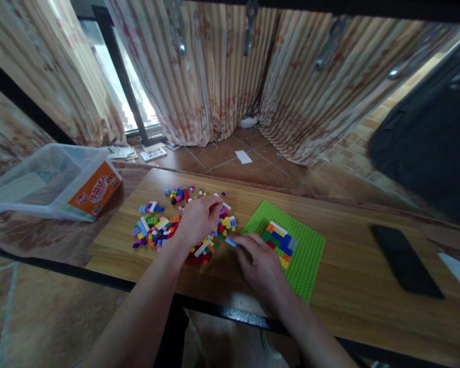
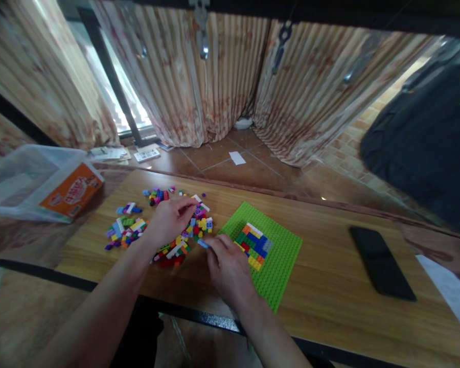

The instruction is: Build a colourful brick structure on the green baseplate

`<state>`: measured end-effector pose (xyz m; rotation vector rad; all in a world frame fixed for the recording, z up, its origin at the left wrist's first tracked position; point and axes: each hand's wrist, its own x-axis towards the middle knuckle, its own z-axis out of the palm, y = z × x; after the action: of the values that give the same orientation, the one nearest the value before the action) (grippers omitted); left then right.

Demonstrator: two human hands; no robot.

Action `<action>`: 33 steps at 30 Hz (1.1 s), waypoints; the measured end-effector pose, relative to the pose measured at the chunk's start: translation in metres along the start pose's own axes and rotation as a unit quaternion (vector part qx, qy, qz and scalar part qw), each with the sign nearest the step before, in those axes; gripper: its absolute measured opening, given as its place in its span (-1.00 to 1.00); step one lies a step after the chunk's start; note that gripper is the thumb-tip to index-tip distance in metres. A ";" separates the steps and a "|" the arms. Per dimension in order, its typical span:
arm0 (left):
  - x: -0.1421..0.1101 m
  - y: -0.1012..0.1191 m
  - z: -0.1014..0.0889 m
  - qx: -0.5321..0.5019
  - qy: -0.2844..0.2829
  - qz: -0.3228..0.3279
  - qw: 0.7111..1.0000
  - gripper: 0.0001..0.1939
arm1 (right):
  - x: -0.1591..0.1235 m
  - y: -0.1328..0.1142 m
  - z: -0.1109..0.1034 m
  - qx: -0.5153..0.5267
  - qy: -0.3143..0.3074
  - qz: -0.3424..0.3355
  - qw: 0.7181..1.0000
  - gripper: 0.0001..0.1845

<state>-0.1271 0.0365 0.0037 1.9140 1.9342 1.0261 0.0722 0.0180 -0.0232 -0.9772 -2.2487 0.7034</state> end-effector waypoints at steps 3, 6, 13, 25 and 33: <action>0.000 0.001 0.004 -0.020 -0.017 0.004 1.000 -0.78 | 0.001 0.002 -0.008 0.035 0.029 0.010 0.999 -0.74; -0.001 0.004 0.010 -0.081 -0.031 0.003 0.996 -0.80 | 0.002 0.003 -0.014 0.062 0.062 0.016 0.996 -0.76; -0.009 0.027 0.014 -0.294 -0.124 0.012 0.948 -0.80 | 0.001 0.010 -0.019 0.118 0.124 0.055 0.984 -0.78; -0.009 0.028 0.015 -0.391 -0.138 -0.019 0.910 -0.87 | 0.005 0.011 -0.019 0.074 0.137 0.051 0.986 -0.79; 0.001 0.012 -0.002 -0.424 0.000 -0.095 0.900 -0.80 | 0.006 0.014 -0.018 0.040 0.131 0.020 0.990 -0.82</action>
<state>-0.1189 0.0360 0.0126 1.1962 1.2766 1.4681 0.0877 0.0350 -0.0183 -1.0154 -1.9631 0.6365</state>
